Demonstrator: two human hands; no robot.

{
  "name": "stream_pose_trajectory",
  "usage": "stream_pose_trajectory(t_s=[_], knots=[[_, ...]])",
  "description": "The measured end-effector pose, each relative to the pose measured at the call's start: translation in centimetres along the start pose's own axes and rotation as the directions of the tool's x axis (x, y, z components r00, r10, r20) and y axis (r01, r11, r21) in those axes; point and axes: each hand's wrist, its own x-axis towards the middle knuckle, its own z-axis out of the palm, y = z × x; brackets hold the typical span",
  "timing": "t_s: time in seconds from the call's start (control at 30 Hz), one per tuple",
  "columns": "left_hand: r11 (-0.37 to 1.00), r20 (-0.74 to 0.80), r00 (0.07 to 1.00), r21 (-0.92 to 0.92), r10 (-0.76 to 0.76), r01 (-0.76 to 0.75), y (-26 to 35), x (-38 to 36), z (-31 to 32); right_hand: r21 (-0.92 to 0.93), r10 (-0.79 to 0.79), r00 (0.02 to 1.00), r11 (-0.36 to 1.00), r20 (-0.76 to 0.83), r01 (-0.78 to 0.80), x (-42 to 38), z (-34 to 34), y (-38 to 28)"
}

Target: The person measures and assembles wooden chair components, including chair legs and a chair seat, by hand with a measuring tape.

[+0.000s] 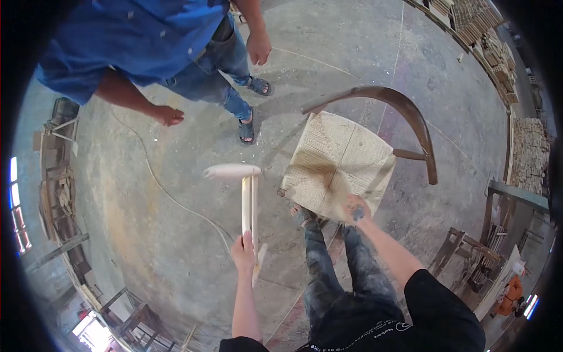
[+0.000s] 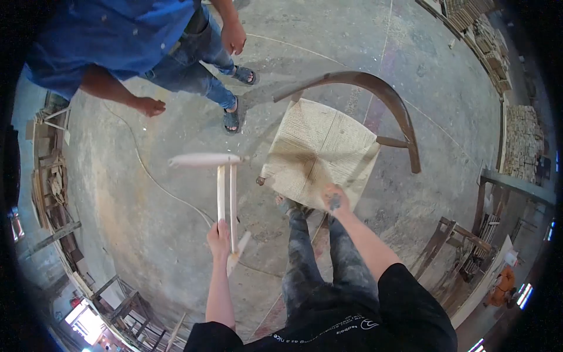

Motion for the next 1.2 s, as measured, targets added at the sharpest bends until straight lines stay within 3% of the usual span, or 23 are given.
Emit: stream_pose_trajectory(t_s=[0.03,0.1,0.17,0.2,0.23,0.3,0.37,0.43,0.53,0.63,0.73,0.83,0.9,0.97,1.03,1.2], knots=[[0.997,-0.014,0.998,0.038,0.061,-0.06,0.3,2.3,1.1,-0.04,-0.102,0.983,0.995,-0.155,0.096,0.0,-0.1,-0.7],[0.987,-0.008,0.992,0.096,0.128,-0.126,0.7,6.9,3.6,-0.594,-0.309,0.916,0.798,-0.255,0.104,1.1,0.2,-0.9],[0.976,0.021,0.985,0.134,0.173,-0.174,-0.3,11.9,6.6,-0.953,-0.387,0.908,0.301,-0.158,-0.037,2.3,-1.3,-0.3],[0.967,0.028,0.978,0.149,0.206,-0.208,-0.8,14.3,8.2,-0.995,-0.319,0.944,-0.033,-0.084,-0.099,2.2,-2.6,-0.4],[0.966,0.041,0.976,0.139,0.214,-0.218,-0.8,16.3,9.7,-0.922,-0.223,0.974,-0.368,-0.041,-0.123,2.2,-3.8,-0.5],[0.962,0.063,0.97,0.128,0.236,-0.242,-0.6,20.0,12.4,-0.989,-0.19,0.973,-0.046,-0.13,-0.141,2.6,-4.9,0.1],[0.96,0.061,0.967,0.113,0.249,-0.255,0.0,22.8,14.8,-0.997,-0.165,0.983,-0.002,-0.079,-0.08,2.6,-5.7,0.1],[0.96,0.042,0.966,0.102,0.256,-0.259,1.1,24.6,16.5,-0.969,-0.126,0.986,-0.233,0.108,0.076,2.6,-5.2,-0.1],[0.984,0.122,0.979,0.062,0.161,-0.169,1.7,26.6,18.8,-0.738,-0.143,0.964,-0.621,-0.225,-0.265,2.3,2.9,-0.9],[0.955,0.079,0.954,0.05,0.29,-0.294,1.4,28.1,21.5,-0.752,-0.149,0.983,-0.633,-0.111,-0.181,2.1,1.6,-0.9],[0.933,0.098,0.937,0.103,0.335,-0.344,2.1,28.7,23.4,-0.635,-0.174,0.978,-0.744,-0.115,-0.207,2.0,2.2,-0.8],[0.943,0.119,0.936,-0.028,0.332,-0.331,2.8,28.5,25.1,-0.506,-0.196,0.939,-0.802,-0.282,-0.319,4.1,5.8,-1.4],[0.962,0.154,0.95,-0.03,0.272,-0.271,2.7,28.2,25.9,-0.568,-0.275,0.961,-0.794,0.018,-0.216,7.9,12.2,-1.4],[0.973,0.179,0.956,-0.049,0.231,-0.226,3.3,27.3,26.4,-0.62,-0.283,0.939,-0.778,0.197,-0.105,12.4,18.3,-1.3],[0.965,0.193,0.946,-0.027,0.26,-0.26,3.4,27.1,26.6,-0.521,-0.224,0.914,-0.853,0.339,-0.016,17.0,20.3,-1.1],[0.948,0.198,0.929,0.003,0.313,-0.32,4.1,26.6,26.9,-0.267,-0.079,0.978,-0.963,0.192,-0.026,22.4,20.9,-1.0]])
